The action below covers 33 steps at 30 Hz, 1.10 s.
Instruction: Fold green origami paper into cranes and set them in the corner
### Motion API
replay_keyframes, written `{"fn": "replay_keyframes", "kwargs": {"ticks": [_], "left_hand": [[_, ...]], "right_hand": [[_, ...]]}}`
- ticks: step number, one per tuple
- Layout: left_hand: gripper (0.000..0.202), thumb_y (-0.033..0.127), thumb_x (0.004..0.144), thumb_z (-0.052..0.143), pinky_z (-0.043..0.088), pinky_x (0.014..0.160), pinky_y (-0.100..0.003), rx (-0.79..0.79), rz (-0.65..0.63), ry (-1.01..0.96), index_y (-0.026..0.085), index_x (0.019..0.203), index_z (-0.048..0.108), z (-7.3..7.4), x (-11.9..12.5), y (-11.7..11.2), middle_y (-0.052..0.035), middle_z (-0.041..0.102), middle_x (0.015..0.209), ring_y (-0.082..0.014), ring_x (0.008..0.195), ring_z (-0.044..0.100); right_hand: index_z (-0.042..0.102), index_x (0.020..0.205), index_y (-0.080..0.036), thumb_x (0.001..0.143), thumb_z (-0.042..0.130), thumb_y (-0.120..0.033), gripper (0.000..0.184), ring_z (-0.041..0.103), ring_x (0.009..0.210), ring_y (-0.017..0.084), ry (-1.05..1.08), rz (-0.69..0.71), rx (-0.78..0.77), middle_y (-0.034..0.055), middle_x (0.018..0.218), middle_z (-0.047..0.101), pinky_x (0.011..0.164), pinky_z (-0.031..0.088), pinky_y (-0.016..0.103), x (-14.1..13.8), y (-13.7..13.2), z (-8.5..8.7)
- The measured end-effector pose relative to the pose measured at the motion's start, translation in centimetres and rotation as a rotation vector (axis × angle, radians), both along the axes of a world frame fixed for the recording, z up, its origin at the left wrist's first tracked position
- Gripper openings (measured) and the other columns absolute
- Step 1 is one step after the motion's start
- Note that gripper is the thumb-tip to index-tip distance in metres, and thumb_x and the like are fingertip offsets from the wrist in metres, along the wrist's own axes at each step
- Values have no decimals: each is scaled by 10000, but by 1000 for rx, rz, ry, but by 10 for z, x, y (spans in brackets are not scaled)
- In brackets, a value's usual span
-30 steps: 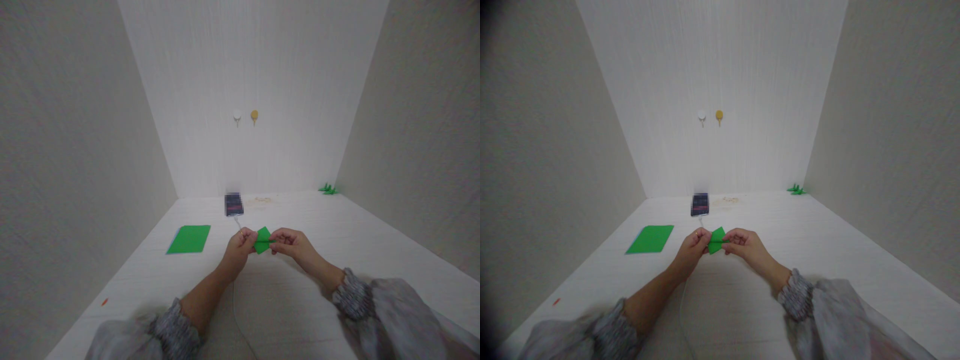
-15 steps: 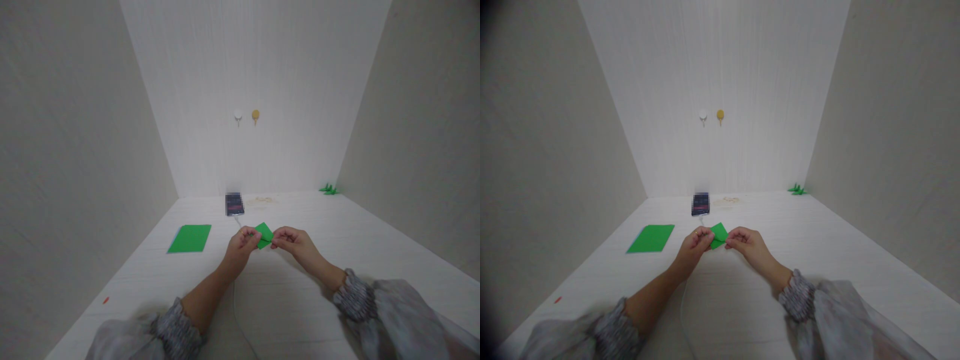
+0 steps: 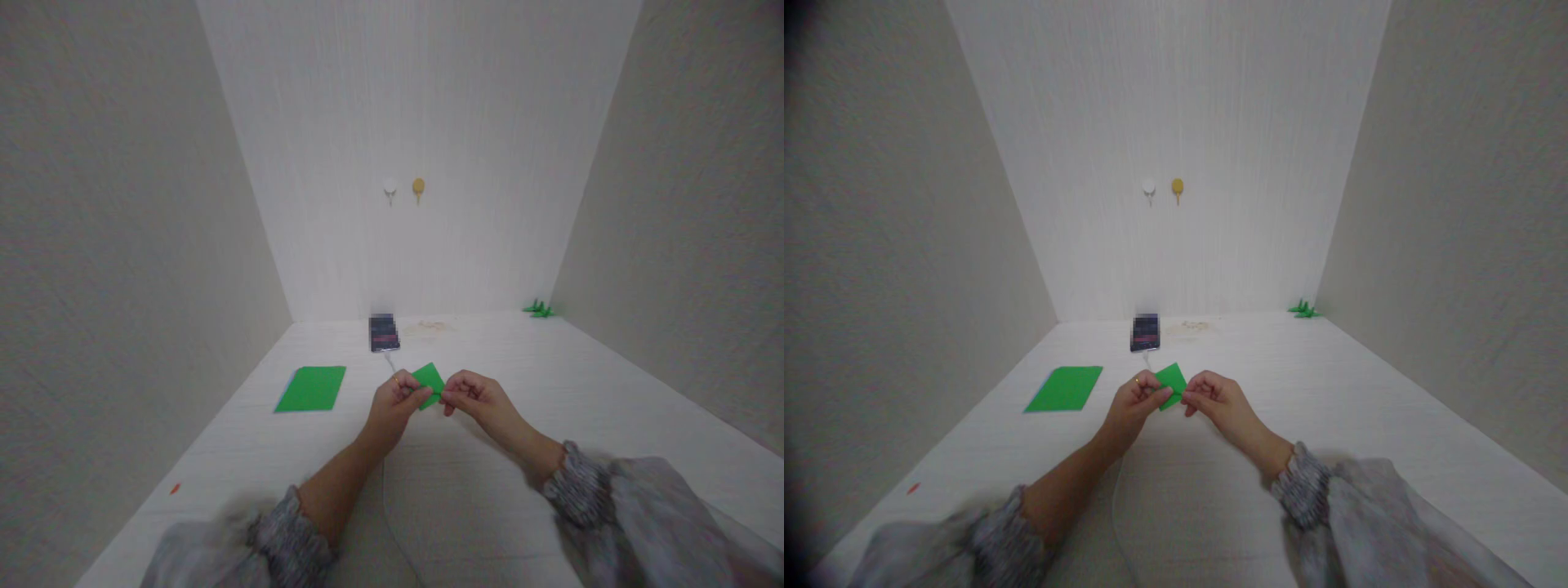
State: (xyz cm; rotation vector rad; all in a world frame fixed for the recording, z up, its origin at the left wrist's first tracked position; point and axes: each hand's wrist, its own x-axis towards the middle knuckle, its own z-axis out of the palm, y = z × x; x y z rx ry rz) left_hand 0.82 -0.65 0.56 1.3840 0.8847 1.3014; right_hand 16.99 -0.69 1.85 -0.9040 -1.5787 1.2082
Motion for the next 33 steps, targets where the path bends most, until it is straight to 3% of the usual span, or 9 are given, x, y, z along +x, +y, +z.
{"fn": "replay_keyframes", "kwargs": {"ticks": [7, 23, 33], "left_hand": [[270, 313, 624, 642, 232, 449, -180, -12, -7, -20, 157, 599, 422, 2, 1, -2, 80, 392, 460, -46, 441, 329], [290, 317, 597, 654, 220, 449, -180, -62, 26, -71, 164, 613, 408, 2, 4, -3, 89, 372, 454, -44, 431, 312], [283, 308, 597, 651, 213, 438, -174, -56, 46, -46, 164, 610, 409, 1, 1, -2, 87, 397, 456, -43, 420, 320]], "right_hand": [[565, 667, -166, 627, 647, -341, 197, 555, 587, 123, 13, -21, 22, -8, 608, 583, 581, 421, 250, 1, 2, -3], [559, 668, -172, 614, 669, -292, 171, 562, 501, 114, 90, -4, -7, -40, 533, 546, 532, 431, 244, 3, 3, -3], [566, 802, -166, 675, 617, -329, 213, 606, 618, 147, 136, 3, -46, 8, 618, 623, 659, 440, 286, 6, 4, -7]]}}
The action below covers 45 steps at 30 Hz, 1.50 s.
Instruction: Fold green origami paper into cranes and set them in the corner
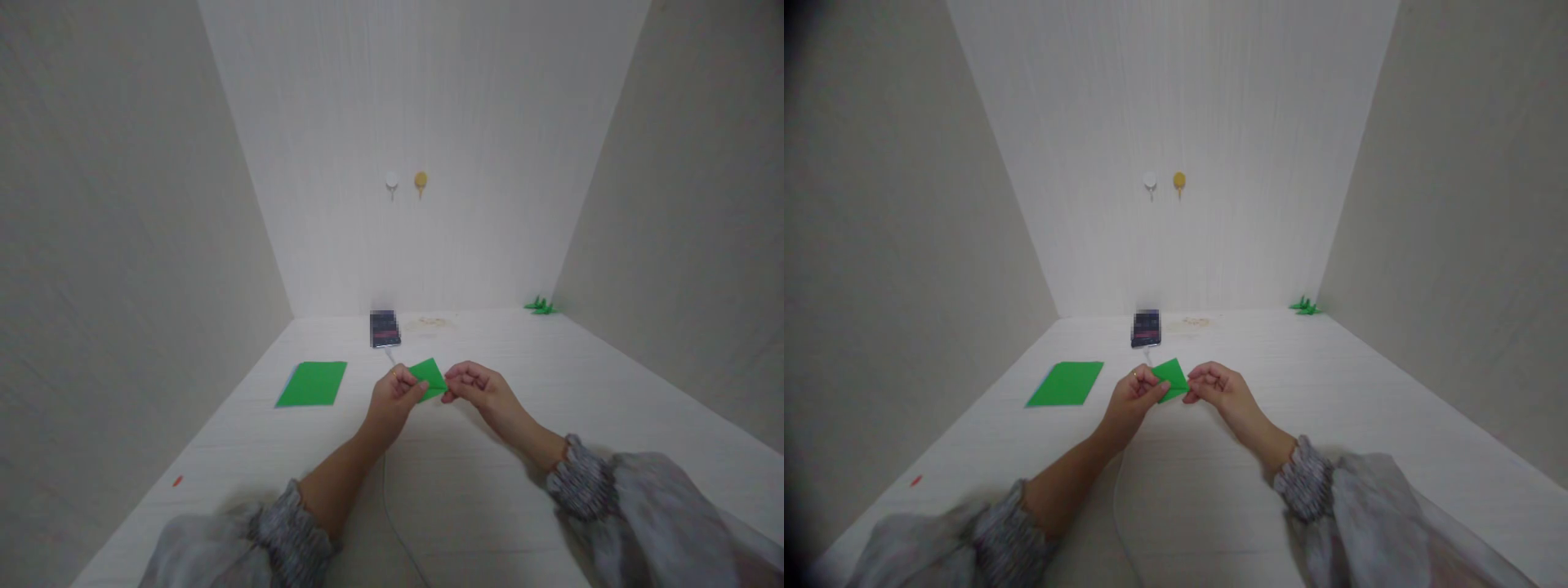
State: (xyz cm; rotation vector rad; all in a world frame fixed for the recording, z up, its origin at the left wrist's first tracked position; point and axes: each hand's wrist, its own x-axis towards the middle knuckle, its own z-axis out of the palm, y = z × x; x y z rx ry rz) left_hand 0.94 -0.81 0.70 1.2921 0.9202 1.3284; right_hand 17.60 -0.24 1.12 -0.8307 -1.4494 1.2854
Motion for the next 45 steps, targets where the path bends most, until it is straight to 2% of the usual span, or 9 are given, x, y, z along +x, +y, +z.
{"fn": "replay_keyframes", "kwargs": {"ticks": [4, 9, 16, 27, 34, 41, 45], "left_hand": [[273, 303, 617, 639, 222, 442, -174, 30, -11, 18, 164, 616, 404, -1, 0, 0, 82, 410, 469, -44, 429, 331], [271, 307, 633, 629, 217, 437, -180, 59, -32, 64, 168, 621, 396, -4, 0, 1, 84, 385, 469, -44, 426, 314], [259, 331, 657, 607, 177, 423, -185, 60, -1, 117, 167, 635, 409, -8, 0, 2, 89, 338, 461, -43, 414, 263], [275, 309, 616, 638, 289, 484, -187, -27, -5, -51, 166, 641, 405, -3, 4, 0, 79, 424, 497, -54, 458, 388], [299, 296, 587, 666, 352, 504, -193, -63, -6, -117, 162, 642, 404, 2, 6, -1, 78, 476, 498, -56, 463, 449], [290, 285, 599, 662, 447, 624, -269, -113, -1, -182, 162, 661, 407, 3, 7, -3, 61, 521, 550, -80, 536, 519], [293, 296, 593, 662, 424, 569, -239, -94, -1, -137, 163, 646, 407, 3, 7, -3, 61, 505, 534, -80, 515, 507]], "right_hand": [[582, 756, -148, 695, 587, -360, 221, 577, 574, 131, -40, -10, -35, 13, 604, 611, 618, 432, 269, -1, -1, 3], [592, 628, -138, 652, 613, -375, 239, 519, 505, 100, -135, 17, -65, 1, 576, 595, 548, 398, 241, -4, -2, 5], [616, 607, -140, 655, 609, -367, 232, 521, 496, 105, -230, 3, -29, -2, 539, 596, 545, 393, 238, -2, -1, 3], [607, 588, -151, 704, 544, -391, 273, 512, 473, 110, -384, -34, 62, -1, 500, 572, 499, 379, 228, -3, -5, 8], [603, 595, -155, 710, 529, -394, 275, 506, 462, 110, -406, -49, 86, -5, 489, 557, 478, 367, 223, -4, -6, 8], [603, 607, -158, 719, 534, -382, 260, 509, 477, 107, -353, -28, 69, -4, 517, 569, 505, 383, 223, -3, -4, 7], [600, 605, -156, 715, 543, -388, 263, 509, 472, 105, -316, 16, 49, -5, 512, 574, 515, 386, 226, -2, -2, 2]]}}
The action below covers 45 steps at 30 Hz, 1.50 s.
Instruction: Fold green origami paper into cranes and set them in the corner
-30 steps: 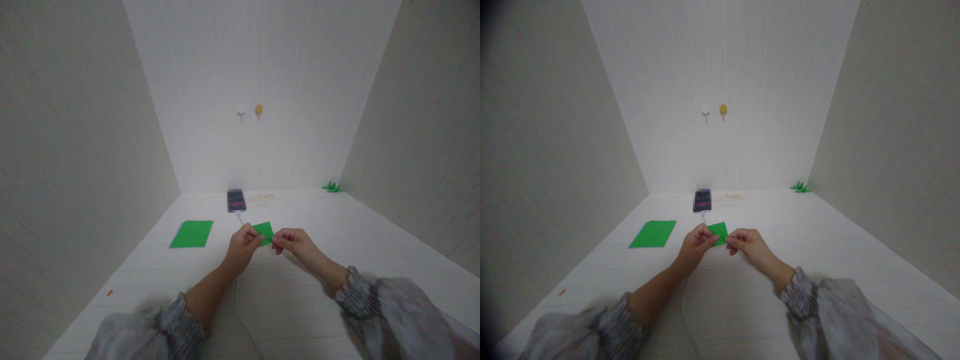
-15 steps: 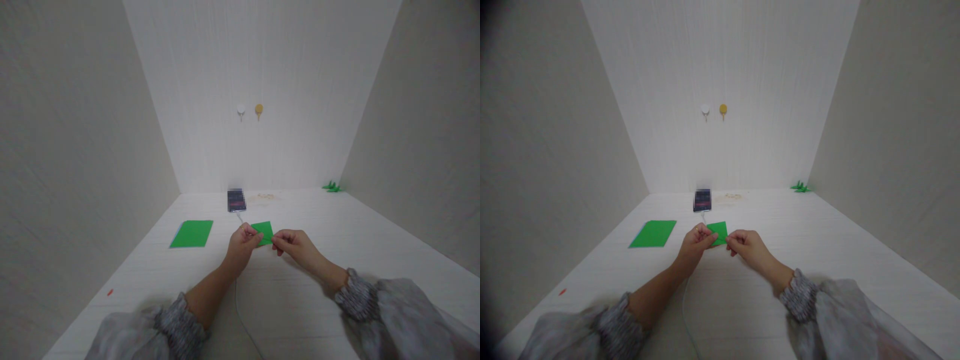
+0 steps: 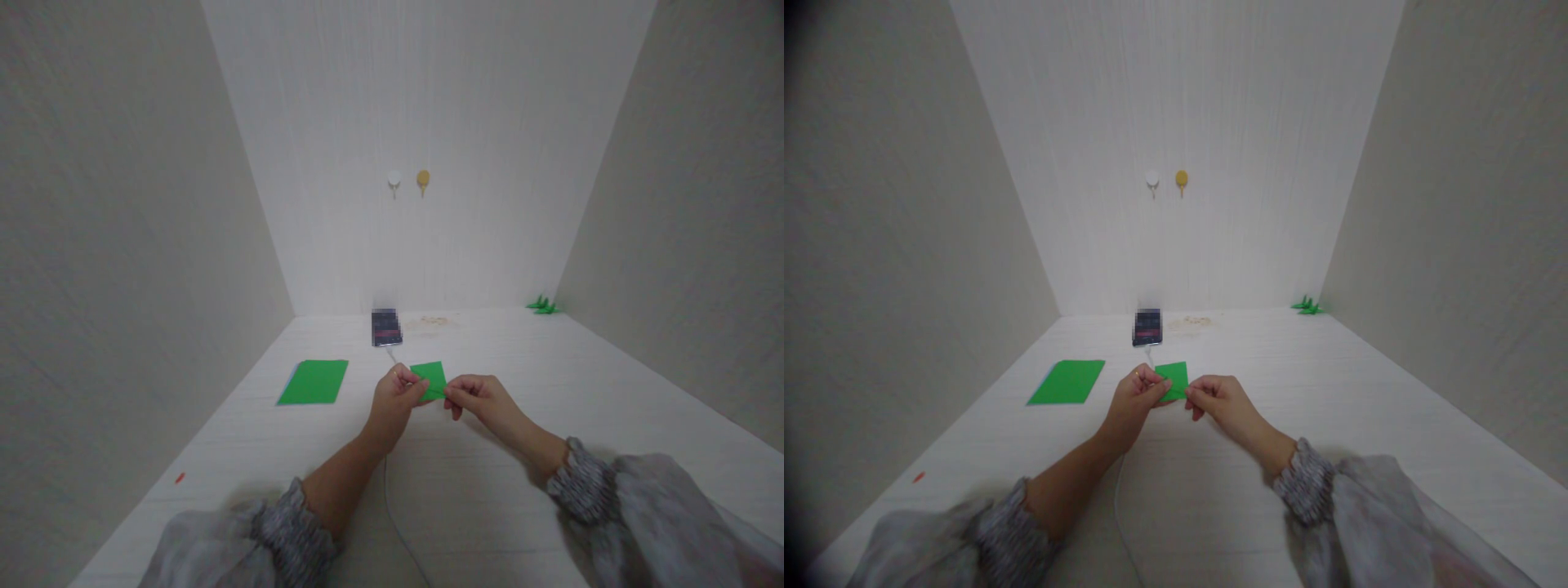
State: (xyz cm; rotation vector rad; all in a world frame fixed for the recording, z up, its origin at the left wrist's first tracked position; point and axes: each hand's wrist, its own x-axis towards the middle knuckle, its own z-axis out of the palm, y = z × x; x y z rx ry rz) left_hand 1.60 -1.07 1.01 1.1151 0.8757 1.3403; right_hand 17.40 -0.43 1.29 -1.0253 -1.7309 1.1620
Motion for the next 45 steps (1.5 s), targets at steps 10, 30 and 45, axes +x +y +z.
{"fn": "replay_keyframes", "kwargs": {"ticks": [10, 30, 45], "left_hand": [[223, 294, 658, 601, 243, 422, -173, 133, 20, 253, 168, 637, 418, -6, 0, -2, 80, 408, 474, -46, 423, 338], [229, 229, 604, 655, 400, 489, -193, 37, -5, 106, 158, 622, 438, 0, 4, -4, 64, 531, 503, -66, 464, 501], [356, 266, 666, 604, 470, 587, -300, 1, -92, -31, 184, 886, 335, 1, -4, -3, 36, 588, 576, -124, 541, 577]], "right_hand": [[533, 511, -154, 643, 610, -402, 291, 470, 407, 87, 131, -4, -152, -25, 440, 539, 455, 358, 217, -6, -1, -1], [587, 543, -137, 660, 620, -339, 235, 468, 421, 86, 127, 6, -144, -18, 449, 546, 465, 340, 214, -5, 2, -8], [564, 532, -124, 641, 627, -303, 220, 446, 415, 74, 212, 43, -183, -20, 440, 538, 459, 334, 207, -8, 0, -6]]}}
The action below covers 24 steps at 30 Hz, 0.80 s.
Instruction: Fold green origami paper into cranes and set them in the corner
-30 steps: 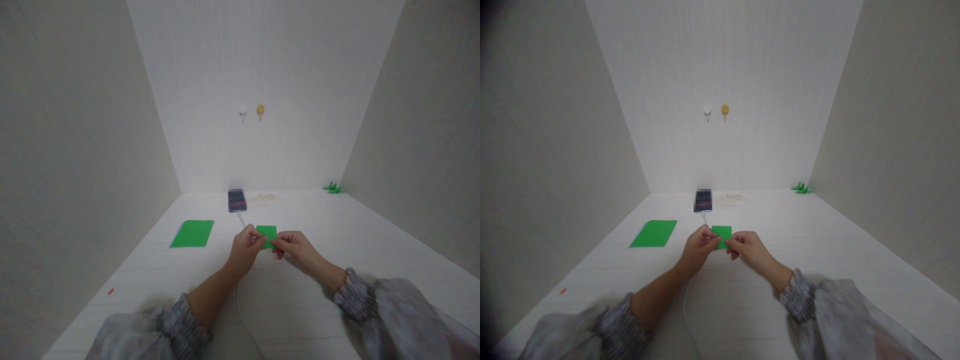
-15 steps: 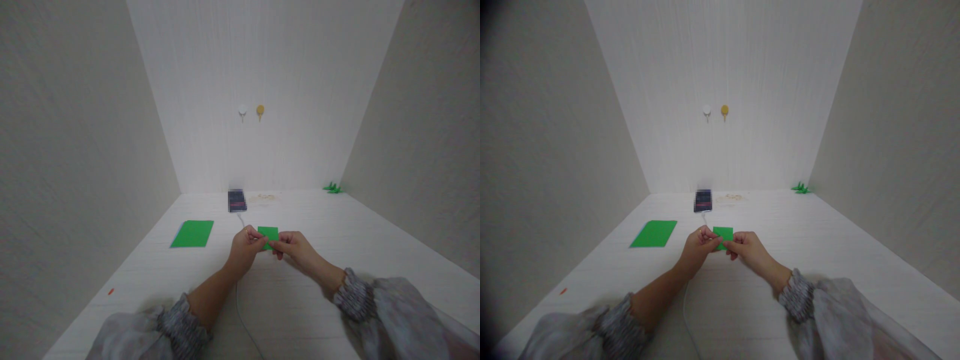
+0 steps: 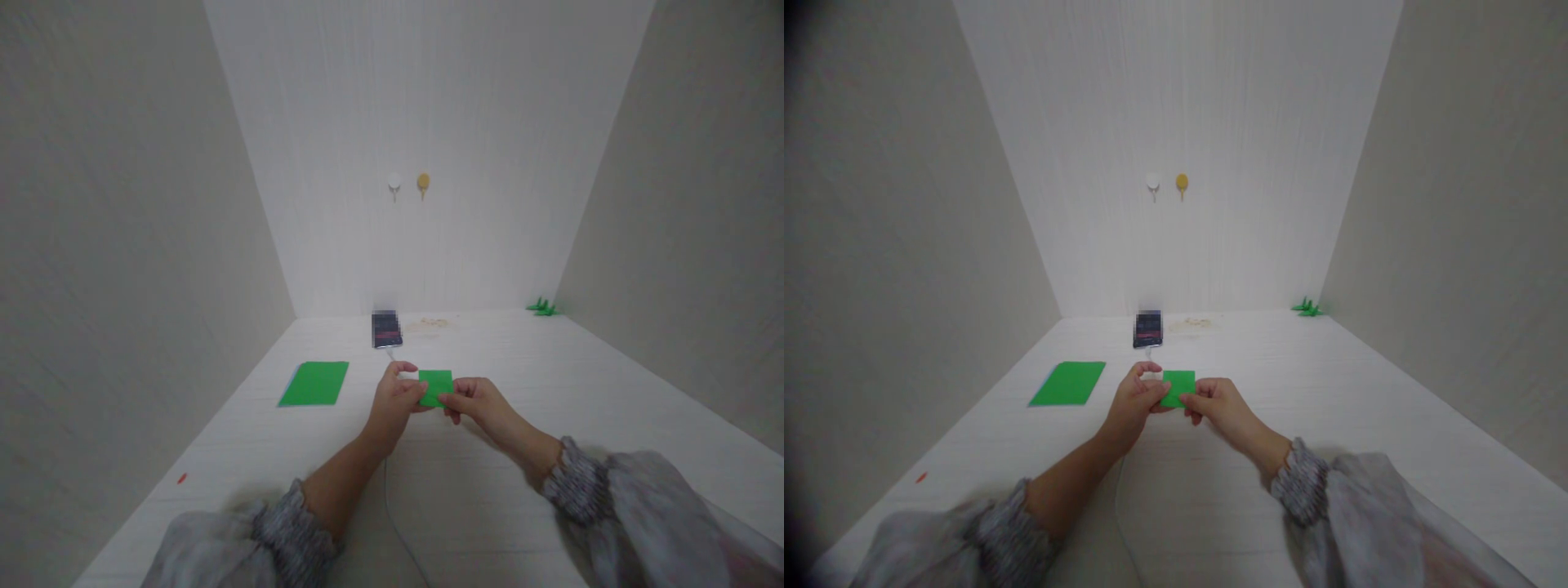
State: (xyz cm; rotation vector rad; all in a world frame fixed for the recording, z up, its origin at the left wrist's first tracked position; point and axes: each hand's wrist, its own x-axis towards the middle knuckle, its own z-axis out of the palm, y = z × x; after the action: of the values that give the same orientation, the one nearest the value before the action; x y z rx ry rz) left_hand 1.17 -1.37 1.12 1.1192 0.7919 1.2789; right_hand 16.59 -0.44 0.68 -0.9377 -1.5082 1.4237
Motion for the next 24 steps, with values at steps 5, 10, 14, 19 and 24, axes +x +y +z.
{"fn": "replay_keyframes", "kwargs": {"ticks": [5, 10, 14, 19, 24], "left_hand": [[435, 260, 628, 646, 441, 544, -252, 10, -51, 78, 184, 913, 327, 0, -4, 1, 59, 555, 536, -113, 492, 559], [555, 252, 563, 700, 438, 541, -275, -31, -163, 159, 173, 942, 302, 0, -5, 1, 4, 611, 582, -152, 503, 584], [556, 241, 565, 701, 422, 523, -254, 1, -162, 168, 179, 940, 295, -3, -5, 1, 5, 617, 565, -152, 500, 584], [557, 210, 553, 699, 420, 511, -254, -1, -145, 132, 183, 928, 288, -2, -5, 2, 10, 616, 564, -142, 476, 570], [563, 198, 550, 695, 418, 513, -254, -3, -88, 95, 176, 944, 293, 3, -9, 5, 6, 616, 569, -138, 468, 562]], "right_hand": [[577, 548, -117, 634, 621, -260, 174, 429, 405, 65, -14, 17, -16, -24, 442, 519, 432, 324, 199, 0, 0, 0], [623, 651, -105, 647, 596, -229, 127, 432, 435, 58, -44, 119, -41, 18, 575, 598, 409, 319, 179, 1, 1, -3], [634, 692, -109, 666, 582, -255, 157, 450, 457, 64, -52, 173, -44, 25, 615, 605, 423, 349, 181, 0, 2, -7], [625, 683, -109, 663, 581, -272, 170, 444, 452, 63, -57, 166, -39, 14, 596, 579, 429, 349, 190, -1, 1, -5], [564, 595, -127, 652, 572, -270, 154, 402, 403, 58, 10, 124, -56, -28, 478, 512, 405, 309, 193, -2, -1, 1]]}}
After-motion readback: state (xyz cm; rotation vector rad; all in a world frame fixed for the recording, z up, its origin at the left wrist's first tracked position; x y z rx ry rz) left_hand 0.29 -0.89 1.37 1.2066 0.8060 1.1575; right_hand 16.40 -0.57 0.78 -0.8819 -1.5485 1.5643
